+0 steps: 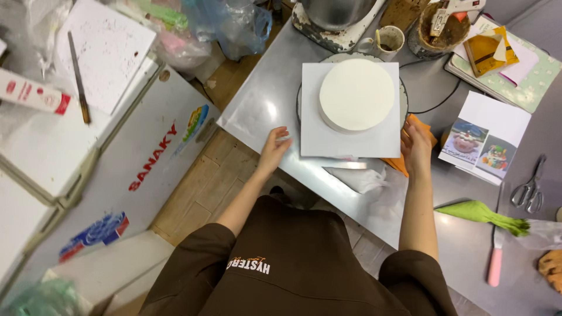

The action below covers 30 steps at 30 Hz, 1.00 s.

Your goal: The person adds green food coloring to white icing inside a plastic bag, then kneads and rolls the bag to mix the color uniformly. The person repeats this process with a second bag of icing, creating two green-colored icing bags ready for use.

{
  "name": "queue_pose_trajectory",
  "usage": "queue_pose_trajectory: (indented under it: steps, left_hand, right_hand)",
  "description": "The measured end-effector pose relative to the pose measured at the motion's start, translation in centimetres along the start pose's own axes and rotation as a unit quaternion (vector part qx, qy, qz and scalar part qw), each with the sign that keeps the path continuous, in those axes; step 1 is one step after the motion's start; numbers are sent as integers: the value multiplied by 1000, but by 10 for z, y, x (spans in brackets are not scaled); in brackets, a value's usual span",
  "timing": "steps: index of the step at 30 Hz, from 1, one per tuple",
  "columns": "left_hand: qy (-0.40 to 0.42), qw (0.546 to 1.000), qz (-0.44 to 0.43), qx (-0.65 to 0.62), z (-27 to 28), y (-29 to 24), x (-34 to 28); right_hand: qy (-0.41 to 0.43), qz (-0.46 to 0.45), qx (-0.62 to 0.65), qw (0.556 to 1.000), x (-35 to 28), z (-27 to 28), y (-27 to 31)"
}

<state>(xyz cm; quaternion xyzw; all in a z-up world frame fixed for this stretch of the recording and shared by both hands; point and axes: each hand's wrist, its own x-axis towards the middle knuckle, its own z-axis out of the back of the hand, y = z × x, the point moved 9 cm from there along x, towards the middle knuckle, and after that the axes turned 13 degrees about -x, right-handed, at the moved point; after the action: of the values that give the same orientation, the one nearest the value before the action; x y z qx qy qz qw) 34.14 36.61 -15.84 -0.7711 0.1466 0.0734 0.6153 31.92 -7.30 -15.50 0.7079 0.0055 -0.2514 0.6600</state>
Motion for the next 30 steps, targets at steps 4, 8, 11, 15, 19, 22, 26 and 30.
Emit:
queue_pose_trajectory:
  steps: [4, 8, 11, 15, 19, 22, 26, 30]
  left_hand:
    - [52, 983, 170, -41, -19, 27, 37]
    - [48, 969, 233, -71, -37, 41, 51]
    - [14, 976, 205, -65, -25, 53, 73]
    - [-19, 988, 121, -95, 38, 47, 100]
    - [-34, 983, 165, -77, 106, 31, 112]
    - [-31, 972, 232, -4, 146, 19, 117]
    - [92, 953, 233, 168, 152, -19, 138]
    - [75, 898, -38, 432, 101, -161, 161]
  right_hand:
    - [-58, -10, -20, 998, 11, -1, 3]
    - [-79, 8, -42, 996, 17, 13, -9]
    - [-78, -21, -40, 996, 24, 5, -13]
    - [-58, -46, -32, 997, 17, -54, -13]
    - [-19, -84, 2, 996, 12, -121, -26]
    - [4, -87, 13, 996, -3, -153, -28]
    - [57, -99, -62, 991, 0, -152, -17]
    - [48, 53, -230, 971, 35, -127, 48]
